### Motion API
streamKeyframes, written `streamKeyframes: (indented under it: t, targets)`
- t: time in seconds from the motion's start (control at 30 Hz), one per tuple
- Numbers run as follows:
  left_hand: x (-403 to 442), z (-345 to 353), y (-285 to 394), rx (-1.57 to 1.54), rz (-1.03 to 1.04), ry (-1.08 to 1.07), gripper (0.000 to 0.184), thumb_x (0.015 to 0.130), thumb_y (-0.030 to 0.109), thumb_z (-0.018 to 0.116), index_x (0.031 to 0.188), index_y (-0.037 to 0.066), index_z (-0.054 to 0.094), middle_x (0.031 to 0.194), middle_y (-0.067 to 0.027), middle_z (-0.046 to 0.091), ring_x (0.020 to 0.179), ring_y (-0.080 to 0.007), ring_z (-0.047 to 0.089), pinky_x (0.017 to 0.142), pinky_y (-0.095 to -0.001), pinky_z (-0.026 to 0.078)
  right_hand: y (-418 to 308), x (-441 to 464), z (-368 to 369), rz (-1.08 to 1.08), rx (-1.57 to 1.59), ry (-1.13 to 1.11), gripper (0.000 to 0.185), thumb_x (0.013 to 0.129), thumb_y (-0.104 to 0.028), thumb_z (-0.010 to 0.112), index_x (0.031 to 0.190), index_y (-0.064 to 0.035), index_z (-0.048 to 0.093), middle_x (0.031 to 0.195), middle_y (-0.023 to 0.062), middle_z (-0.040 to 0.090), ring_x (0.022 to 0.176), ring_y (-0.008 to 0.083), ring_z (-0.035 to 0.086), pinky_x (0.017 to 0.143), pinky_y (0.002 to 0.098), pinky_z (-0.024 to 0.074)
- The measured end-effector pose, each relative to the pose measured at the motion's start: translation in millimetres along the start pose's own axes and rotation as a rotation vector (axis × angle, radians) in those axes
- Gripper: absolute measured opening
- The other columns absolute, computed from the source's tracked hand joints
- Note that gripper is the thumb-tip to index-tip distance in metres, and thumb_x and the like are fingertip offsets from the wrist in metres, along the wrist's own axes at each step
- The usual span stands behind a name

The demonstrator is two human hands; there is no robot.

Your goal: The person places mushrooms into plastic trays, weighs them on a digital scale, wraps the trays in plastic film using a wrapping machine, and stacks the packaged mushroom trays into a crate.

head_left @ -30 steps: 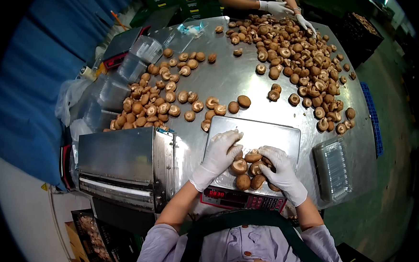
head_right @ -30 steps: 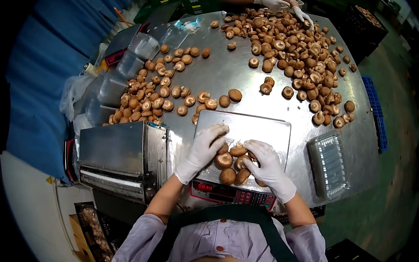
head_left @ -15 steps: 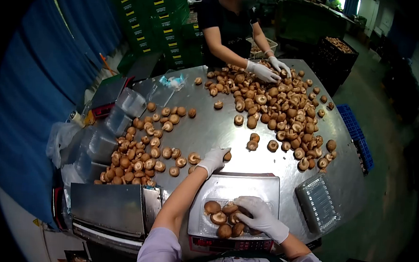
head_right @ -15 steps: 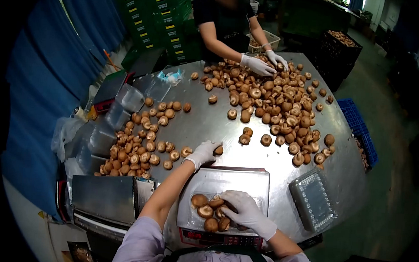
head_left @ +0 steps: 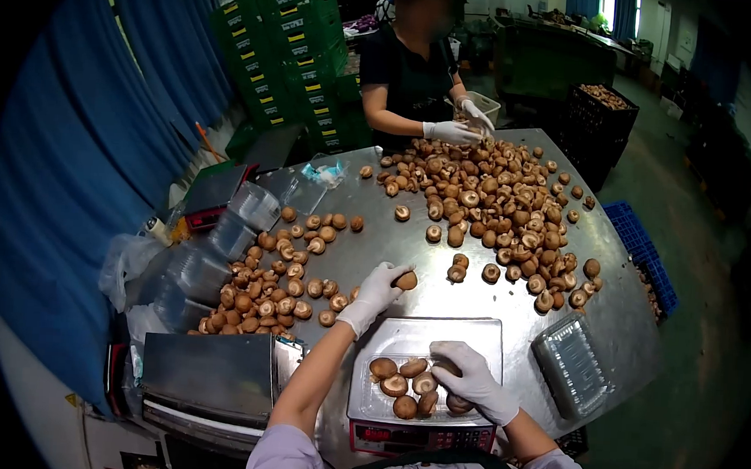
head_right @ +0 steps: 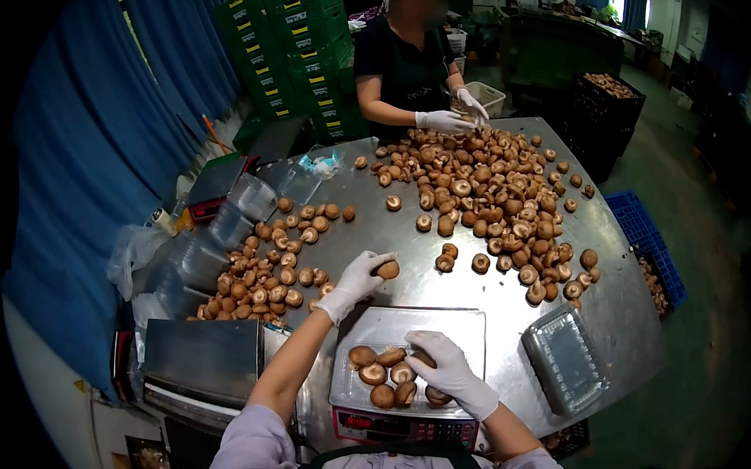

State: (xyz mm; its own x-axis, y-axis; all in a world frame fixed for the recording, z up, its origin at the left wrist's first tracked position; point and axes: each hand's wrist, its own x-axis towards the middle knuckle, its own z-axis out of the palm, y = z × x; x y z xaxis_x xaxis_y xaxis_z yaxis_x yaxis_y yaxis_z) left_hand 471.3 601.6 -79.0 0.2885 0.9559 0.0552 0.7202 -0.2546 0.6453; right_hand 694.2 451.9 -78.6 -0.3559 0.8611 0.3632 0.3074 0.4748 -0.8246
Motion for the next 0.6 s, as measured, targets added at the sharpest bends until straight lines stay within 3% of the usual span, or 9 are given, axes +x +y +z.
streamKeyframes:
  t: [0.03, 0.17, 0.27, 0.33, 0.4, 0.47, 0.53, 0.57, 0.6]
  targets:
    - [-13.8, -6.3, 14.4, -0.001, 0.058, 0.027, 0.054, 0.072, 0.000, 0.061, 0.121, 0.022, 0.058, 0.095, -0.0095, 0.052, 0.091, -0.0259, 0.055, 0.082, -0.0315, 0.045, -3.6, -0.7, -3.6, 0.026, 0.013, 0.047, 0.037, 0.075, -0.012, 0.069, 0.110, -0.0049, 0.060, 0.108, 0.0143, 0.061, 0.098, 0.0273, 0.059, 0.085, 0.0328, 0.0482]
    - [-78.1, -17.1, 75.5, 0.037, 0.349, -0.058, 0.054, 0.073, 0.003, 0.062, 0.123, 0.020, 0.056, 0.108, -0.0120, 0.055, 0.100, -0.0275, 0.055, 0.088, -0.0318, 0.045, -16.2, -1.7, -10.2, 0.100, 0.168, 0.162, 0.063, 0.072, -0.011, 0.073, 0.129, -0.0037, 0.045, 0.130, 0.0188, 0.048, 0.116, 0.0282, 0.051, 0.096, 0.0332, 0.0434]
    - [-121.8, -3.0, 107.5, -0.034, 0.387, -0.121, 0.060, 0.071, 0.003, 0.064, 0.128, 0.009, 0.048, 0.117, -0.0154, 0.053, 0.107, -0.0298, 0.053, 0.090, -0.0360, 0.044, -37.6, -10.7, -10.1, 0.306, 0.484, 0.071, 0.072, 0.074, -0.011, 0.073, 0.136, -0.0037, 0.037, 0.130, 0.0176, 0.046, 0.117, 0.0215, 0.049, 0.096, 0.0316, 0.0435]
    - [-138.3, 6.5, 114.3, -0.161, 0.434, 0.001, 0.063, 0.070, 0.006, 0.068, 0.129, 0.005, 0.046, 0.116, -0.0162, 0.053, 0.105, -0.0302, 0.054, 0.091, -0.0354, 0.044, -42.0, -21.5, -7.7, 0.294, 0.625, 0.096, 0.069, 0.076, -0.009, 0.072, 0.135, -0.0033, 0.038, 0.127, 0.0162, 0.047, 0.116, 0.0193, 0.049, 0.096, 0.0300, 0.0434]
    - [-154.6, 7.2, 119.5, -0.224, 0.357, 0.132, 0.062, 0.070, 0.009, 0.071, 0.127, 0.004, 0.048, 0.116, -0.0171, 0.052, 0.103, -0.0295, 0.055, 0.091, -0.0344, 0.044, -30.6, -34.6, -15.6, 0.252, 0.418, 0.061, 0.061, 0.078, -0.005, 0.068, 0.133, -0.0015, 0.042, 0.126, 0.0127, 0.049, 0.112, 0.0176, 0.051, 0.093, 0.0269, 0.0440]
    - [-172.7, 3.8, 112.5, -0.407, 0.016, 0.111, 0.054, 0.076, 0.012, 0.070, 0.125, 0.005, 0.050, 0.118, -0.0098, 0.053, 0.103, -0.0180, 0.054, 0.090, -0.0292, 0.045, -35.4, -44.5, -26.5, 0.453, 0.666, 0.133, 0.056, 0.080, -0.006, 0.066, 0.131, -0.0007, 0.044, 0.121, 0.0096, 0.053, 0.105, 0.0149, 0.054, 0.089, 0.0258, 0.0455]
    - [-190.0, -1.9, 101.8, -0.688, -0.161, 0.191, 0.038, 0.083, 0.007, 0.061, 0.121, 0.004, 0.054, 0.113, -0.0061, 0.055, 0.098, -0.0139, 0.055, 0.088, -0.0258, 0.045, -38.2, -52.2, -41.7, 0.590, 0.476, 0.213, 0.054, 0.081, -0.010, 0.067, 0.130, 0.0000, 0.046, 0.117, 0.0088, 0.056, 0.101, 0.0155, 0.056, 0.089, 0.0264, 0.0455]
    - [-198.1, -9.5, 100.5, -0.926, -0.362, 0.188, 0.033, 0.086, 0.013, 0.060, 0.118, 0.005, 0.057, 0.106, -0.0070, 0.058, 0.094, -0.0119, 0.056, 0.079, -0.0241, 0.047, -32.0, -57.0, -45.5, 0.513, 0.395, 0.256, 0.054, 0.081, -0.012, 0.067, 0.130, -0.0003, 0.046, 0.118, 0.0102, 0.056, 0.103, 0.0163, 0.056, 0.091, 0.0273, 0.0447]
    - [-205.8, -10.8, 94.8, -1.000, -0.336, 0.250, 0.030, 0.089, 0.018, 0.057, 0.116, 0.004, 0.057, 0.105, -0.0091, 0.059, 0.095, -0.0145, 0.057, 0.081, -0.0254, 0.048, -27.5, -60.5, -48.1, 0.429, 0.315, 0.295, 0.054, 0.082, -0.013, 0.067, 0.129, -0.0005, 0.046, 0.119, 0.0115, 0.056, 0.105, 0.0171, 0.056, 0.092, 0.0282, 0.0439]
